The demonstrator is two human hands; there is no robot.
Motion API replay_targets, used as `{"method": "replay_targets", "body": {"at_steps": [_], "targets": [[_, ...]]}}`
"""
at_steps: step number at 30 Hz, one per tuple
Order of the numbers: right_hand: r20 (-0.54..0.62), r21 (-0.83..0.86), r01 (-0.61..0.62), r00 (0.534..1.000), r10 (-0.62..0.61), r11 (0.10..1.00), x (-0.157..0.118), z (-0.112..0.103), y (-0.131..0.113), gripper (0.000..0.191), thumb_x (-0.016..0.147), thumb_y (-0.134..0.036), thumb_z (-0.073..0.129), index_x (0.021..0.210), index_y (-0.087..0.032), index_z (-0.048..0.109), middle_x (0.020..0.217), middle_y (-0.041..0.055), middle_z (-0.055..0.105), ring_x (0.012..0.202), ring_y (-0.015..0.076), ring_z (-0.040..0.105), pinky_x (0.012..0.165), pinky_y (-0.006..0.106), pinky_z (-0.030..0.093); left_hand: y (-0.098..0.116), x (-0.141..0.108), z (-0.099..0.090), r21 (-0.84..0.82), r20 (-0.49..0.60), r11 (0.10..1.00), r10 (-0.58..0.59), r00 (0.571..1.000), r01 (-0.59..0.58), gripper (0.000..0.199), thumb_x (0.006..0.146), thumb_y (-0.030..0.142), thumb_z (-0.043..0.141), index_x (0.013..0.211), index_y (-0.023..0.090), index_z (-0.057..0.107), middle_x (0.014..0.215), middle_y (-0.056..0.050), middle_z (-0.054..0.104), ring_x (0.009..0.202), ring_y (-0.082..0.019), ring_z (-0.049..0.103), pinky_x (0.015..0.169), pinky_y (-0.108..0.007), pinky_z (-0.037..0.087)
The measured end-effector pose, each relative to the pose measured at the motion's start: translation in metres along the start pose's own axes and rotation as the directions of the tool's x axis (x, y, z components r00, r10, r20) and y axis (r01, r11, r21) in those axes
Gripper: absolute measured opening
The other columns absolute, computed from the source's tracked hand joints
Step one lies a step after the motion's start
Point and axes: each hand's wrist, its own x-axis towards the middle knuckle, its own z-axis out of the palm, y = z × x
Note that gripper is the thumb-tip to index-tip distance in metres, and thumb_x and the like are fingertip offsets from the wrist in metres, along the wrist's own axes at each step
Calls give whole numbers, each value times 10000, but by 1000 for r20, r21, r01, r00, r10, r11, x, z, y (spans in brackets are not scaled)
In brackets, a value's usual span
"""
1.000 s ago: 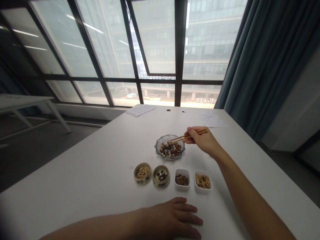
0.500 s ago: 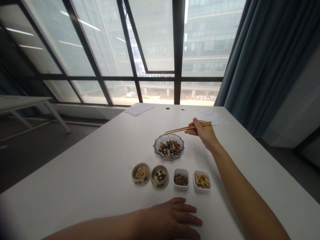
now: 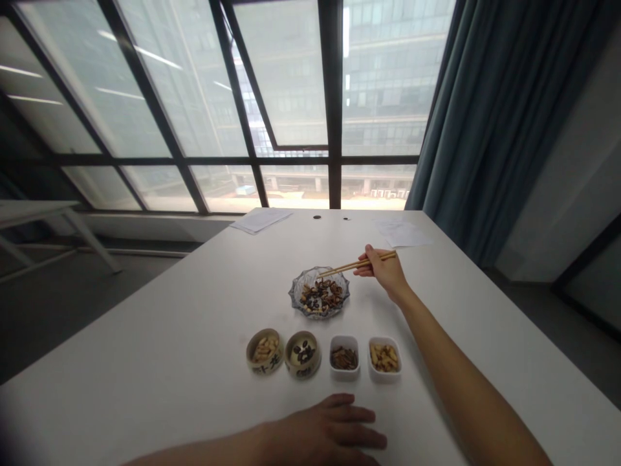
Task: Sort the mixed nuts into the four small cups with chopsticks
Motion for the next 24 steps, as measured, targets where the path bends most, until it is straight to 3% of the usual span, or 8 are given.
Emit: {"method": "replay_targets", "body": {"at_steps": [7,15,24], "targets": [[-8,-12,39,999,-39,999,7,-2,23,549,821,-669,774,748,-128,715,637,141,758,539,232,770,480,217,633,-1,1,-1,-4,9,1000,17,1000,-16,487,1075,366,296,1451,221,567,1592,-12,502,1550,-209,381,1297,-452,312],[20,-15,34,999,-33,999,8,8,50,631,746,-783,748,720,-156,693,608,106,748,529,224,766,462,212,629,2,0,-5,-14,18,1000,1,1000,-1,474,1068,357,331,1477,255,546,1601,5,491,1571,-201,339,1303,-431,307],[46,6,-45,998,44,999,2,17,55,534,821,-655,784,725,-136,703,634,133,759,553,242,777,455,214,622,4,0,-8,-114,58,993,-19,998,26,502,1077,370,275,1489,233,527,1648,-4,419,1593,-239,290,1330,-499,217]]}}
